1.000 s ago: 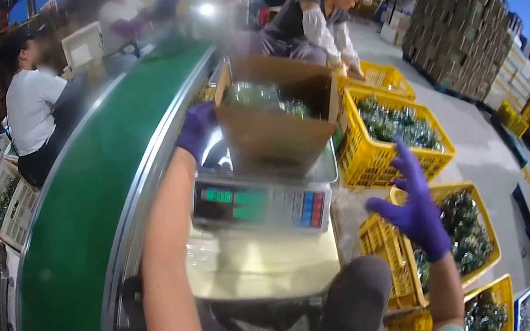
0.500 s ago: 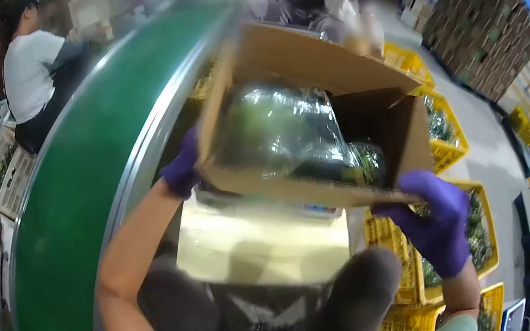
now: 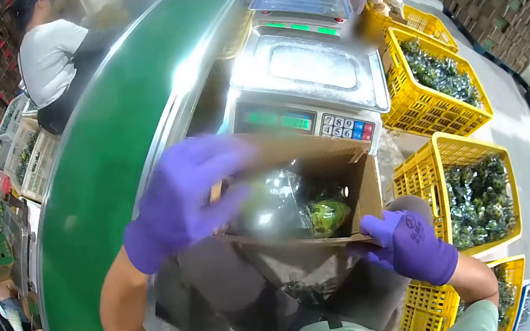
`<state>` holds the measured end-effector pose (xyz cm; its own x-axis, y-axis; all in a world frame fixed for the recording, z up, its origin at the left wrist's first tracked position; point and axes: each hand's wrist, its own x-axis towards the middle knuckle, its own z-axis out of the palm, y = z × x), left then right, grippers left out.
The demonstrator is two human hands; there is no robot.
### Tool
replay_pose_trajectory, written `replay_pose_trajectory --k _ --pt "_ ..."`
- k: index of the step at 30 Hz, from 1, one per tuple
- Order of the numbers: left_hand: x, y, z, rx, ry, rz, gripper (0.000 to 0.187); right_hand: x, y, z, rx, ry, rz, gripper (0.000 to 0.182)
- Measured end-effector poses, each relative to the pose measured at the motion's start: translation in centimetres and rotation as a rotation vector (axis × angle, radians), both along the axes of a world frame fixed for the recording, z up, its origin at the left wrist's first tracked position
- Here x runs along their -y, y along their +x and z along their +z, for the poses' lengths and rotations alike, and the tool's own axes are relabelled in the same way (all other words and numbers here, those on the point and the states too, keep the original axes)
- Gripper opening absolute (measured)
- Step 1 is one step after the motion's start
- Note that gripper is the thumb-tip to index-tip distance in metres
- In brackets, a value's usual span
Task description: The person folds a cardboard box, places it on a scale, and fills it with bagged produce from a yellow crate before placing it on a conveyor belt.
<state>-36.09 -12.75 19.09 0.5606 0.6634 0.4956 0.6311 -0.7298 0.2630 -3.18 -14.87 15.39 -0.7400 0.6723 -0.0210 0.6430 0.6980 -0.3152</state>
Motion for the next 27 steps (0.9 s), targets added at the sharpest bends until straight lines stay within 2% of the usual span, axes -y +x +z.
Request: replay_pose_trajectory --k 1,3,7,9,11,13,16,18,19,21,22,24,26,27 --pt "0.1 1.1 -0.4 0.013 0.005 0.0 0.041 -0.2 -0.4 1.3 -0.001 -0.013 0.024 0.031" --pt "0.4 3.2 -1.6 -0.403 -0.181 0.002 0.038 -0.4 -0.5 1.7 0.043 -0.009 0.04 0.03" --pt "-2.5 4.1 -0.1 -0.46 -0.331 -0.011 0.03 -0.2 -0.1 1.5 0.014 0.018 0.047 0.028" --pt "-3.2 3.8 0.7 -0.215 -0.062 0.017 0.027 -0.3 0.5 0.5 -0.049 0.027 0.069 0.026" --pt "-3.3 4.9 1.2 -0.098 0.046 0.027 0.026 0.0 0.3 0.2 -0.054 0.055 0.052 0.026" --pt "-3.7 8.8 2.0 -0.046 0.2 -0.202 0.023 0.1 0.0 0.2 -0.05 0.094 0.056 0.025" --pt "-5.6 11.8 -7.5 -0.575 -0.074 -0.266 0.011 0.3 0.1 -0.1 0.043 0.087 0.047 0.025" --pt "-7.3 12.3 -8.3 -0.544 -0.223 -0.266 0.012 0.3 0.6 -1.2 -0.072 0.062 0.009 0.028" --pt "-8.1 12.4 -9.3 -0.436 -0.487 -0.236 0.015 0.0 0.8 -1.3 -0.09 0.081 -0.009 0.028" --pt "-8.3 12.4 -7.5 -0.328 -0.738 -0.188 0.019 -0.3 0.9 -1.0 -0.084 0.112 0.038 0.025" --pt "-8.1 12.2 -6.6 -0.152 -0.904 -0.193 0.022 -0.5 1.0 -0.9 -0.076 0.139 0.073 0.024" --pt "-7.3 11.9 -4.1 0.016 -1.081 -0.201 0.026 -0.7 1.4 -1.7 -0.122 0.118 0.069 0.026" --pt "-6.3 10.9 -3.8 -0.407 -0.263 -0.348 0.023 -0.7 1.4 -1.7 -0.118 0.113 0.105 0.029" --pt "-5.8 11.1 -4.2 -0.482 -0.514 -0.301 0.015 -0.6 1.4 -1.5 -0.121 0.11 0.113 0.029"
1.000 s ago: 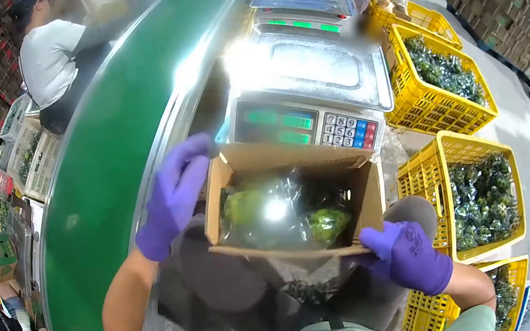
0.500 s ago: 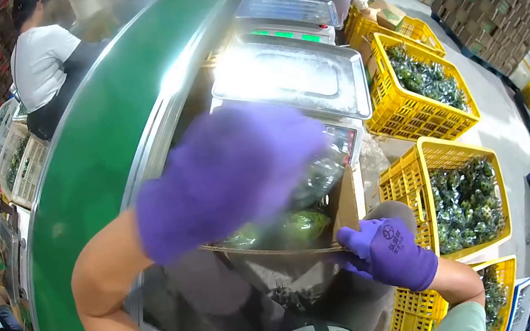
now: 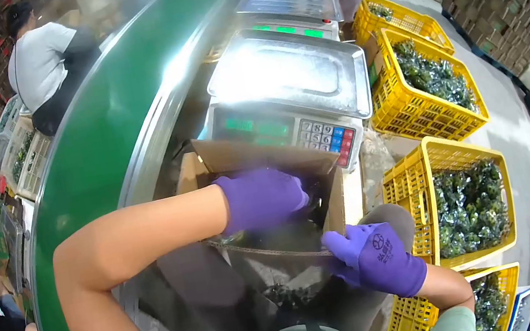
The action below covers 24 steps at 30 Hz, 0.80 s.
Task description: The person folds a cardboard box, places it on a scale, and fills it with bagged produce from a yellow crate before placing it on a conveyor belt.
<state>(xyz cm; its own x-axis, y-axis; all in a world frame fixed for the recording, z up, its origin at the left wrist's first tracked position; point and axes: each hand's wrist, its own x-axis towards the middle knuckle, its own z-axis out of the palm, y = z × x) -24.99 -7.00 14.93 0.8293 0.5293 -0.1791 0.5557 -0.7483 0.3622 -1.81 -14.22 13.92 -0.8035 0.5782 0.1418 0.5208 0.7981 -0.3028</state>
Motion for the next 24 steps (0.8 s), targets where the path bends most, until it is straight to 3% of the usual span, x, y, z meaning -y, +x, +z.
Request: replay_pose_trajectory --k 2,3,4,5,7,8,9,11,12,13,14,17,19,21,23,24 --pt "0.0 -1.1 1.6 -0.035 -0.083 -0.028 0.015 -0.4 -0.1 0.8 -0.018 -0.013 0.002 0.043" --pt "-0.2 -1.7 2.3 -0.064 -0.179 -0.072 0.024 -0.7 0.4 1.0 -0.018 -0.006 0.008 0.043" --pt "-0.4 -3.8 2.1 0.128 -0.362 -0.049 0.021 -1.2 1.3 1.3 -0.23 -0.283 -0.046 0.046" --pt "-0.1 -5.6 1.8 0.453 -0.245 0.007 0.017 -1.7 1.9 1.4 -0.444 -0.56 -0.101 0.05" --pt "2.6 -8.2 7.4 0.598 -0.221 0.486 0.018 -3.0 2.0 0.8 -0.803 -1.029 -0.295 0.045" --pt "2.5 -11.0 6.6 0.655 -0.048 0.607 0.029 -5.0 2.2 -0.5 -0.762 -1.053 -0.209 0.037" --pt "2.5 -12.0 5.7 0.64 -0.051 0.599 0.029 -6.1 0.9 -1.3 -0.738 -1.062 -0.224 0.024" --pt "2.5 -12.9 3.6 0.408 0.823 0.535 0.05 -7.0 -2.4 -0.9 -0.5 -0.717 -0.17 0.026" --pt "2.7 -12.4 1.9 0.244 0.801 0.484 0.07 -6.8 -4.3 -1.1 -0.297 -0.446 -0.114 0.03" --pt "2.2 -11.0 0.0 0.188 0.776 0.368 0.075 -6.5 -5.8 -1.4 -0.089 -0.186 -0.063 0.034" --pt "2.5 -8.3 -0.5 0.206 0.779 0.372 0.082 -6.6 -6.5 -1.3 0.013 -0.187 -0.039 0.037" --pt "2.0 -5.5 -2.4 0.189 0.763 0.304 0.09 -7.0 -6.2 -1.4 -0.049 -0.247 0.049 0.037" --pt "1.7 -5.7 -2.5 0.206 0.792 0.294 0.092 -6.3 -5.2 0.8 0.091 -0.28 0.013 0.027" --pt "1.8 -5.8 -2.7 0.217 0.81 0.31 0.093 -4.2 -3.6 2.1 -0.317 -0.631 0.036 0.034" --pt "2.4 -6.0 -2.3 0.242 0.585 0.359 0.088 -1.0 -4.2 4.2 -0.063 -0.361 0.006 0.042" --pt "2.3 -6.1 -1.1 0.25 0.578 0.319 0.076 -0.6 -4.8 2.7 0.05 -0.305 0.01 0.047"
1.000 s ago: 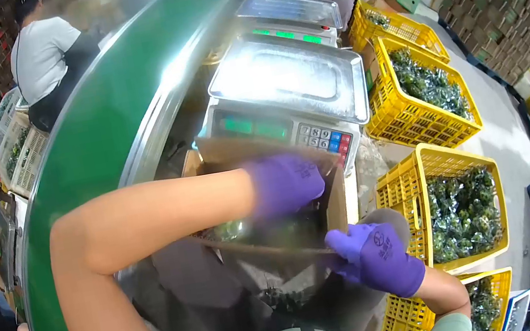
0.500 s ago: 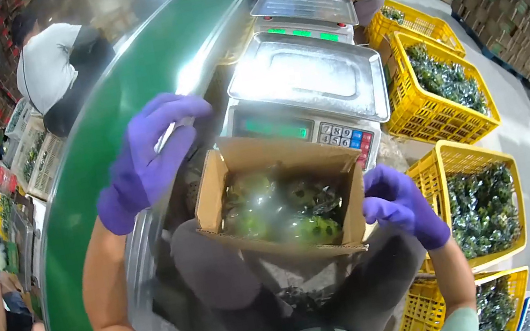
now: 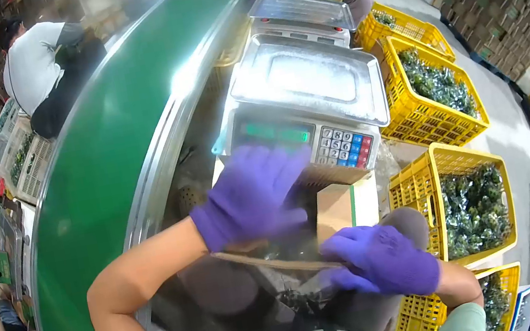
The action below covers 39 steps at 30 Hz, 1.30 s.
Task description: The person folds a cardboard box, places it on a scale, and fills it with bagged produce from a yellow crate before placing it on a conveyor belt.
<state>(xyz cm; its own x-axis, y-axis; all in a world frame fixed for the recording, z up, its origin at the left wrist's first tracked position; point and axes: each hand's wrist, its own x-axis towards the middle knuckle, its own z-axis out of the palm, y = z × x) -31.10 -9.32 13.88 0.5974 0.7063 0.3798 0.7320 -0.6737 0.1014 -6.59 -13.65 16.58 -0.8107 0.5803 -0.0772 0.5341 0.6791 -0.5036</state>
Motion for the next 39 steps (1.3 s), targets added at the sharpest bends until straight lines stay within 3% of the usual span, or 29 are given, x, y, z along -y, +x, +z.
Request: replay_pose_trajectory --k 1,3,4,5,7,8,9,11,13,15,17,19,20,21,22,23,24,26,28,29,33,35,37,39 --pt "-0.3 -0.4 1.3 -0.002 -0.009 -0.009 0.076 -0.2 -0.2 -1.3 -0.002 -0.009 -0.009 0.047" --pt "-0.7 -1.0 4.1 0.18 -0.561 -0.127 0.069 -1.4 -0.4 -3.4 -0.308 -0.304 -0.259 0.037" --pt "0.0 -0.7 5.9 0.209 -0.806 -0.157 0.07 -1.7 -0.5 -4.8 -0.387 0.246 -0.256 0.035" --pt "0.3 -0.7 5.7 0.211 -0.796 -0.154 0.07 -2.0 -0.4 -5.3 -0.388 0.254 -0.25 0.035" --pt "2.4 -0.7 3.9 0.057 -0.615 -0.128 0.073 -2.3 -0.1 -6.0 -0.424 0.709 -0.341 0.041" --pt "3.2 -0.8 3.1 -0.024 -0.534 -0.114 0.075 -2.0 -0.1 -5.8 -0.435 0.817 -0.408 0.057" --pt "3.5 -0.9 2.6 -0.029 -0.546 -0.107 0.075 -2.2 -0.5 -5.2 -0.441 0.804 -0.407 0.057" --pt "4.0 -1.0 1.6 -0.121 -0.315 -0.052 0.076 -3.5 -1.3 -3.8 -0.138 0.784 -0.372 0.065" --pt "3.6 -1.3 -0.9 -0.08 -0.311 -0.057 0.077 -4.9 -0.2 -7.2 -0.328 0.306 -0.117 0.057" --pt "2.6 -1.5 -3.6 -0.102 0.056 0.156 0.08 -1.7 -1.0 -7.5 -0.217 0.388 -0.209 0.056" --pt "1.8 -1.5 -3.6 -0.12 0.127 0.271 0.085 3.8 -2.2 -7.2 -0.199 0.373 -0.407 0.054" --pt "0.9 -1.5 -4.6 0.266 -0.312 0.272 0.087 6.5 -1.8 -9.4 -0.291 0.425 -0.561 0.062" --pt "0.3 -1.9 -4.2 0.404 -0.574 0.166 0.087 7.4 -2.9 -8.9 -0.518 0.194 -0.798 0.067" --pt "0.4 -1.9 -4.0 0.399 -0.58 0.164 0.087 8.0 -3.9 -8.4 -0.746 -0.046 -1.026 0.072" --pt "0.3 -1.8 -3.6 0.323 -0.61 0.208 0.086 7.6 -2.6 -10.5 -0.718 -0.14 -1.091 0.078" --pt "0.2 -1.8 -3.2 0.249 -0.636 0.256 0.085 7.7 -1.7 -12.8 -0.725 -0.136 -1.084 0.078" --pt "0.5 -1.9 -3.3 0.236 -0.584 0.234 0.085 8.1 -1.1 -15.3 -0.927 -0.481 -0.995 0.074" --pt "1.4 -2.1 -3.7 0.301 -0.554 0.213 0.085 9.8 -1.5 -17.4 -1.082 -0.848 -0.821 0.07" --pt "2.0 -2.5 -4.6 0.351 -0.472 0.173 0.086 10.5 -3.3 -18.3 -1.427 -0.826 -0.984 0.047" --pt "2.5 -2.4 -5.1 0.341 -0.425 0.175 0.087 10.5 -4.1 -16.5 -1.507 -1.012 -0.967 0.035" --pt "4.2 -5.6 -1.0 0.374 -0.404 0.234 0.086 8.3 -5.6 -15.7 -1.524 -0.966 -0.832 0.023" --pt "3.7 -9.2 0.6 0.462 -0.095 0.232 0.084 6.4 -8.4 -12.5 -1.341 -0.85 -0.639 0.025" --pt "4.0 -14.2 3.8 0.285 -0.096 0.467 0.076 2.8 -14.0 -7.8 -1.166 -0.974 -0.523 0.03" --pt "3.8 -19.9 5.1 0.005 -0.087 0.682 0.065 -2.3 -21.1 -9.9 -1.193 -1.218 -0.35 0.042"
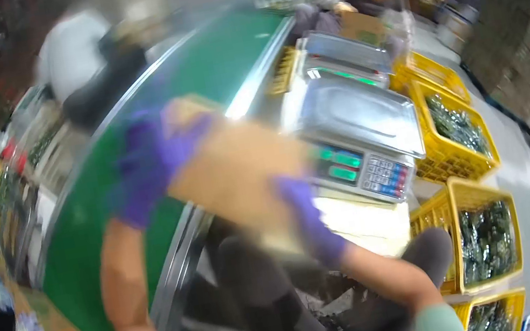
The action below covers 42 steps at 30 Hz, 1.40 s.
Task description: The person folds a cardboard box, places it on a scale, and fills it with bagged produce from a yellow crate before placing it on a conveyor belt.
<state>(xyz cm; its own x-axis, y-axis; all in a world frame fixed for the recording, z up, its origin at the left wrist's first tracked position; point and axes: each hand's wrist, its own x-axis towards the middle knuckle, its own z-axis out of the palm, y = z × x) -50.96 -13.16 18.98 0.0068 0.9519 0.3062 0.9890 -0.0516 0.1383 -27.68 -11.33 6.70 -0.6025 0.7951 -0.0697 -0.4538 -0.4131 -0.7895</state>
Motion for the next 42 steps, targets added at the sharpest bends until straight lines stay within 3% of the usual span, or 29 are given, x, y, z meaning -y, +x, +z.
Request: replay_pose_trajectory --k 1,2,3,4,7,8,9,11,12,13,15,17,18,19,20,21,22,23,25,28,30,34,39,42 --pt "1.2 -1.8 1.9 -0.097 0.379 0.029 0.059 -1.7 -4.4 1.0 0.097 0.237 0.027 0.043" --pt "1.4 -1.0 3.4 0.088 0.603 0.084 0.06 -3.5 -8.7 2.2 0.185 0.471 0.025 0.046" --pt "1.5 -0.1 5.0 0.275 0.844 0.098 0.061 -4.3 -12.6 2.1 0.436 0.582 -0.03 0.061" --pt "1.9 0.2 5.7 0.021 0.939 0.107 0.057 -5.1 -16.4 2.1 0.545 0.625 -0.054 0.068" --pt "2.3 6.6 6.4 0.003 0.884 -0.001 0.054 -6.4 -24.7 1.7 0.841 0.449 -0.046 0.093" --pt "1.8 8.1 6.0 0.007 0.881 -0.05 0.057 -5.6 -22.7 3.9 0.754 0.362 -0.067 0.079" --pt "1.3 9.3 5.3 -0.023 0.852 -0.079 0.059 -6.6 -20.9 3.7 0.753 0.335 -0.084 0.079" --pt "1.2 10.7 4.1 -0.045 0.82 -0.111 0.061 -9.2 -16.5 4.3 0.364 0.913 -0.064 0.084" --pt "1.2 11.1 3.4 0.0 0.781 -0.136 0.062 -10.2 -9.3 6.9 0.322 0.996 -0.137 0.087" --pt "1.3 11.5 2.6 0.045 0.745 -0.158 0.063 -11.8 -1.9 8.7 0.302 1.095 -0.244 0.073" --pt "1.3 12.0 0.8 0.099 0.693 -0.139 0.063 -15.8 12.7 9.1 0.406 1.237 -0.708 0.045" --pt "0.9 12.6 -1.0 0.23 0.582 -0.083 0.065 -19.9 25.8 6.0 0.609 1.157 -1.237 0.018" --pt "0.3 13.6 -1.7 0.233 0.579 -0.069 0.065 -20.6 31.2 1.5 0.617 0.829 -1.178 0.024" --pt "-0.5 14.6 -2.2 0.254 0.572 -0.192 0.063 -21.3 36.5 -2.9 0.608 0.502 -1.117 0.029" --pt "-1.3 15.7 -2.1 0.273 0.567 -0.315 0.063 -20.1 39.2 -7.2 0.758 0.606 -1.054 0.033" --pt "-1.8 18.8 -0.7 0.285 0.481 -0.267 0.063 -21.5 43.1 -17.2 1.036 0.458 -0.854 0.04" --pt "-2.8 20.3 -0.9 0.347 0.438 -0.339 0.064 -19.7 43.0 -20.6 0.695 0.263 -0.489 0.049" --pt "-4.0 21.5 -1.5 0.406 0.396 -0.411 0.066 -17.2 41.8 -22.9 0.737 0.119 -0.382 0.059" --pt "-6.1 24.0 -1.4 0.194 0.357 -0.571 0.07 -12.2 38.4 -19.9 0.832 -0.008 -0.116 0.066" --pt "-7.8 26.8 -1.6 0.163 0.247 -0.714 0.066 -12.3 40.5 -19.3 0.993 0.198 -0.186 0.062" --pt "-8.1 28.2 -2.0 0.222 0.215 -0.737 0.064 -11.7 43.1 -20.8 1.054 0.221 -0.301 0.048" --pt "-8.2 30.3 -2.4 0.292 0.178 -0.811 0.063 -9.4 47.7 -16.2 0.929 0.63 -0.972 0.028" --pt "-8.5 32.1 -3.1 0.394 0.095 -0.926 0.069 -4.8 51.2 -2.2 1.052 0.556 -1.159 0.029" --pt "-8.9 33.5 -3.2 0.632 -0.018 -0.875 0.078 -2.1 51.6 1.8 1.273 0.931 -1.257 0.031"
